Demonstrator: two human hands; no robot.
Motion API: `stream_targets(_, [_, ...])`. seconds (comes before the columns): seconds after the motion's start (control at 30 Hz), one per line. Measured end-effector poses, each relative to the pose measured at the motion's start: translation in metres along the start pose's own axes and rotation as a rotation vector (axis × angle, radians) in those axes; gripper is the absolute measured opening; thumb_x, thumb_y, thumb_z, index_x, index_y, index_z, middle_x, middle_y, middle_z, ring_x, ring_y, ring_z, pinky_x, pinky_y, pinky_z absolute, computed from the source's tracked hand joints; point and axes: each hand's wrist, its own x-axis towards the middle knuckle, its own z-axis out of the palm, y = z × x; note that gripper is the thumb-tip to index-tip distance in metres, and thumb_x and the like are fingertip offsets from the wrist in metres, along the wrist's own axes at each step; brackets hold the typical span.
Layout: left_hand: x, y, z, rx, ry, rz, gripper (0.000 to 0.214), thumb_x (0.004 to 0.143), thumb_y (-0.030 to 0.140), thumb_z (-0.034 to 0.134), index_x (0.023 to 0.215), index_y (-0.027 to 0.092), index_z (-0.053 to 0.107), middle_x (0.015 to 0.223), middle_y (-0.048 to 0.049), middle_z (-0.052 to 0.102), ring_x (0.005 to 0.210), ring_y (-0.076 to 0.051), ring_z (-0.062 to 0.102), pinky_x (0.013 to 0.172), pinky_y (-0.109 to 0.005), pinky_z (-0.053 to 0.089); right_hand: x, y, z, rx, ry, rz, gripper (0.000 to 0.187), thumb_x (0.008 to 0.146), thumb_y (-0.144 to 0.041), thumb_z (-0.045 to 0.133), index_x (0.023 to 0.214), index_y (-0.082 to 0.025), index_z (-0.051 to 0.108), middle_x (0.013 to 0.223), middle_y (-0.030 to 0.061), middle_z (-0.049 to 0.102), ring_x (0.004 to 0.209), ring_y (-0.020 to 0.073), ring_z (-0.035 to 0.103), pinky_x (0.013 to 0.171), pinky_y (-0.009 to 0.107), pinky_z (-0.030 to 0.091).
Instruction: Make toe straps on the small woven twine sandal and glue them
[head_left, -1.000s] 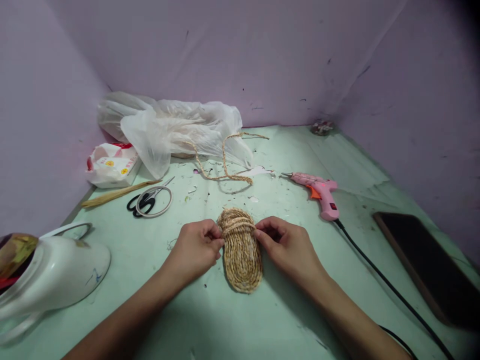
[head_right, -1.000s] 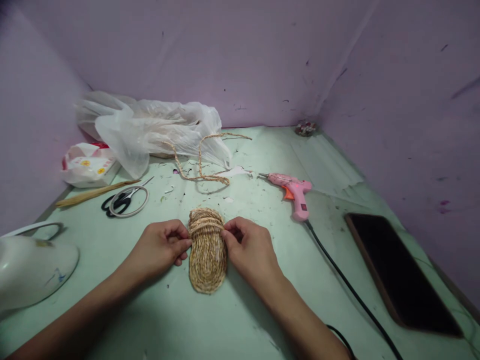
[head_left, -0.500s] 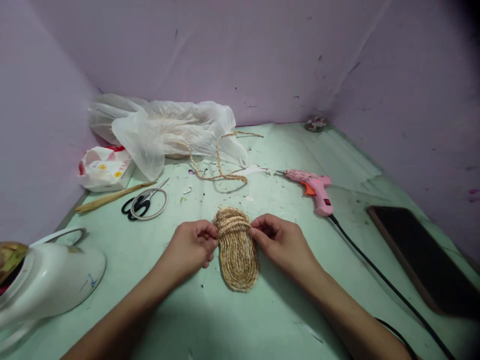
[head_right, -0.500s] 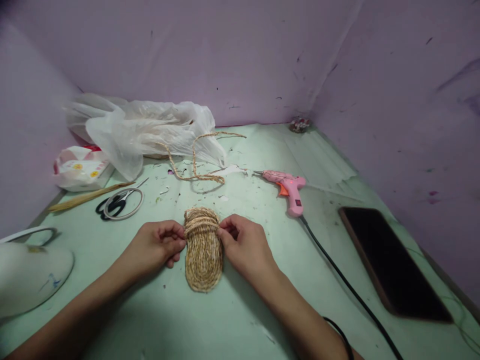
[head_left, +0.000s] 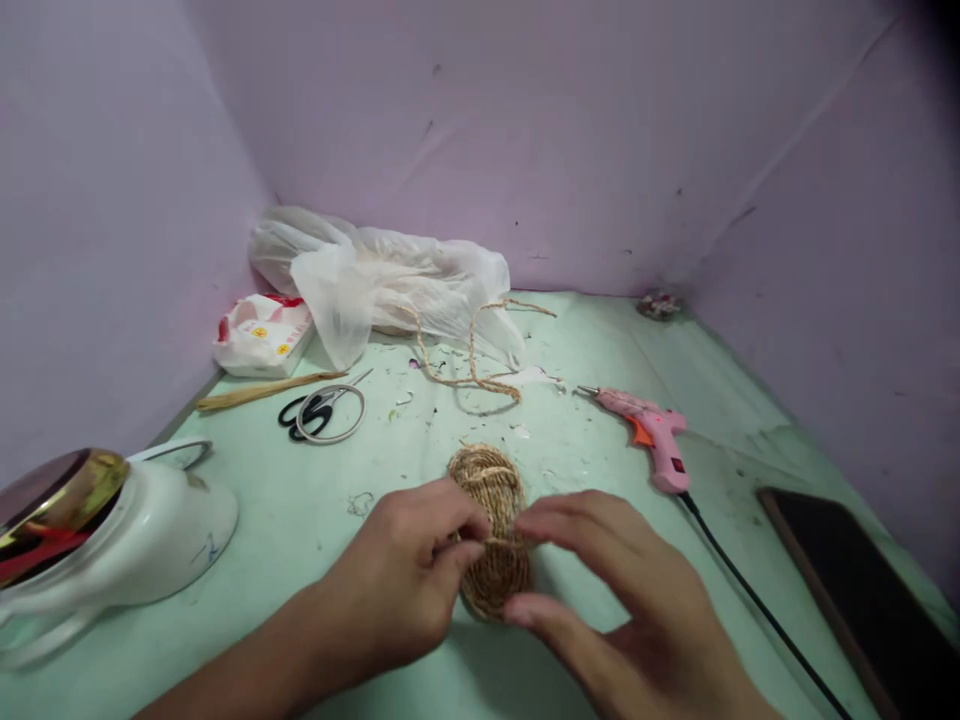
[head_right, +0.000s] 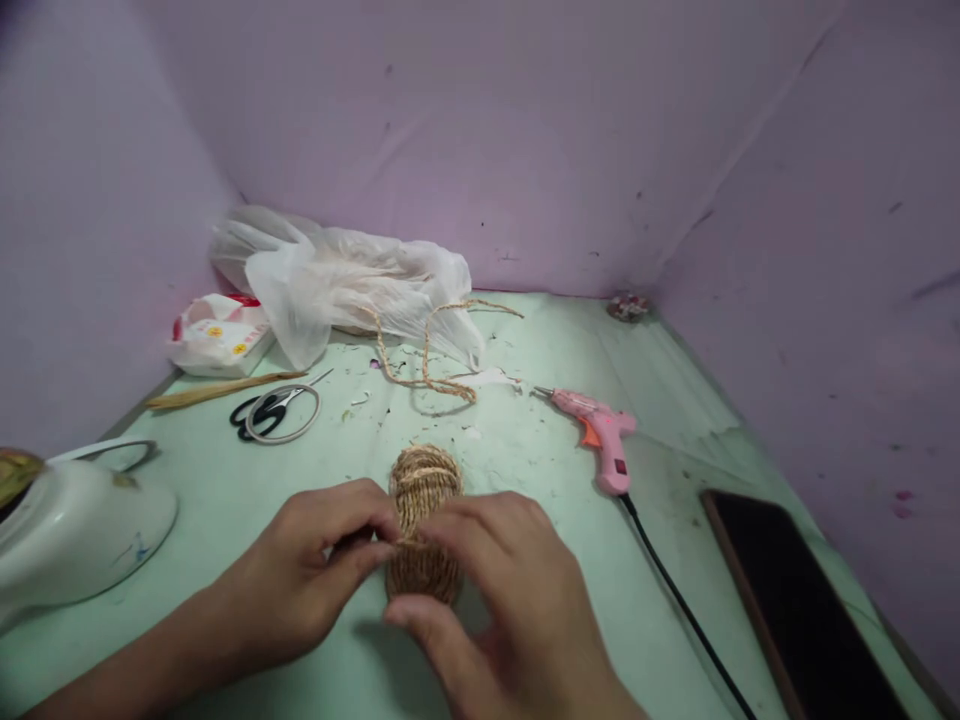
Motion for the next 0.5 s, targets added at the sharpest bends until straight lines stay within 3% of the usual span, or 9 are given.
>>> stream_targets(0.1, [-0.001, 0.004, 0.003, -0.170, 0.022, 0.028, 0.012, 0.074, 0.010, 0.051, 0.074, 0.019, 0.059, 0.070, 0.0007, 0.056, 0.064, -0.012, 0.049, 0.059, -0.023, 0.039, -0.004, -0.002, 0.016, -0.024, -0.052, -0.040, 0.013, 0.076, -0.015, 0.059, 0.087, -0.021, 0.062, 0.068, 0.0032, 0.065, 0.062, 0.0182, 0.059, 0.058, 0.031, 0.047])
stream_targets(0.27, [0.004, -0.001, -0.002, -0.446, 0.021, -0.091, 0.026, 0.067, 0.010, 0.057, 0.090, 0.021, 0.061, 0.099, -0.0014, 0.055, 0.060, -0.008, 0.043, 0.056, -0.022, 0.037, -0.008, 0.004, 0.021, 0.130, 0.030, 0.220, 0.013, 0.081, -0.021, 0.052, 0.076, -0.020, 0.064, 0.062, 0.0011, 0.063, 0.055, 0.0140, 0.058, 0.051, 0.024, 0.045])
stream_targets(0.5, [0.008, -0.003, 0.006, -0.477, 0.046, -0.201, 0.007, 0.063, 0.016, 0.061, 0.069, 0.014, 0.063, 0.070, 0.0004, 0.055, 0.062, -0.011, 0.044, 0.058, -0.024, 0.036, -0.009, 0.003, 0.027, 0.132, 0.034, 0.225, 0.017, 0.081, -0.026, 0.052, 0.072, -0.020, 0.066, 0.060, 0.0009, 0.063, 0.053, 0.0135, 0.057, 0.050, 0.022, 0.043])
